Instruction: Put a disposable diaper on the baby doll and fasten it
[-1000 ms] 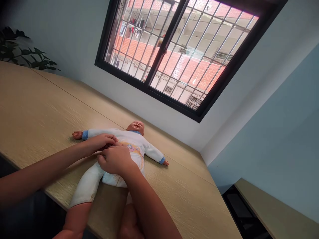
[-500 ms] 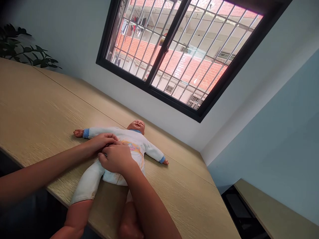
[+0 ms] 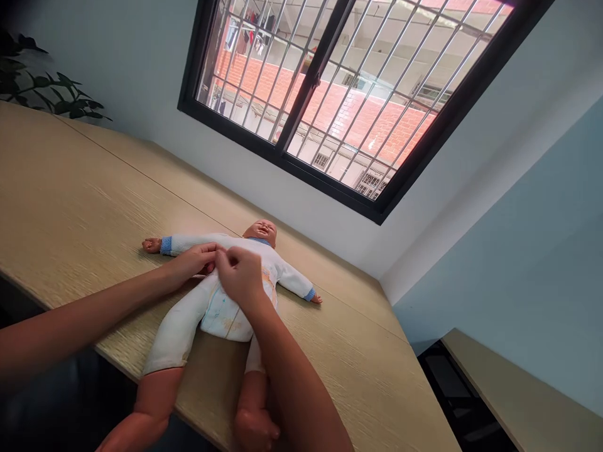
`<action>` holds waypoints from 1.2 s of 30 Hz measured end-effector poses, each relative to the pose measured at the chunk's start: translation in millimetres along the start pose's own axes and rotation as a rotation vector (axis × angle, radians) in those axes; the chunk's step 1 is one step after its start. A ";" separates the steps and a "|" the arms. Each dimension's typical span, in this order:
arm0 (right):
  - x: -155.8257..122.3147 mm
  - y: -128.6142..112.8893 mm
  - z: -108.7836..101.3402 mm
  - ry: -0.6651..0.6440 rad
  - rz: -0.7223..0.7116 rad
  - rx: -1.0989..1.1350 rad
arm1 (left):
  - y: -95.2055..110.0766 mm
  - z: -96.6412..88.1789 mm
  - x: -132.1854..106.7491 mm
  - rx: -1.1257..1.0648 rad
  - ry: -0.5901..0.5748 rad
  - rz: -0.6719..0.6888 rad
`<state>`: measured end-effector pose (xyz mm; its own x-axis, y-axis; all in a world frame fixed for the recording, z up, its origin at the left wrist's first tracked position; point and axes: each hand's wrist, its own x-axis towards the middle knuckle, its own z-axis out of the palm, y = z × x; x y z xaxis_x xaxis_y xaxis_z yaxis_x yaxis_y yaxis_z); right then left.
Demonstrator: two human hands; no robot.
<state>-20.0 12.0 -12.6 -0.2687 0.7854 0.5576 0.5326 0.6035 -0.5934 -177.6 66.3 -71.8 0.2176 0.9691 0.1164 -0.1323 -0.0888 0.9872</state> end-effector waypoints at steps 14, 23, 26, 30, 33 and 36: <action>23.1 57.4 -29.4 0.344 0.491 0.634 | 6.2 -0.1 -5.3 0.204 0.120 0.090; 21.0 56.4 -27.7 0.266 0.441 0.559 | 5.6 6.7 -22.3 0.611 0.190 0.351; 21.3 56.7 -27.1 0.253 0.416 0.543 | 4.9 7.0 -20.8 0.723 0.197 0.361; 21.6 57.3 -26.9 0.242 0.417 0.513 | 6.7 5.7 -16.9 0.772 0.125 0.381; 21.4 57.4 -26.2 0.244 0.416 0.509 | 8.6 5.4 -16.5 0.795 0.115 0.415; 21.1 56.6 -25.1 0.240 0.411 0.511 | 9.6 6.0 -17.8 0.796 0.137 0.442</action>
<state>24.7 59.3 -19.8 0.0898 0.9473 0.3075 0.0929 0.2994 -0.9496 -176.9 46.7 -63.7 0.1825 0.8235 0.5372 0.5394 -0.5406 0.6456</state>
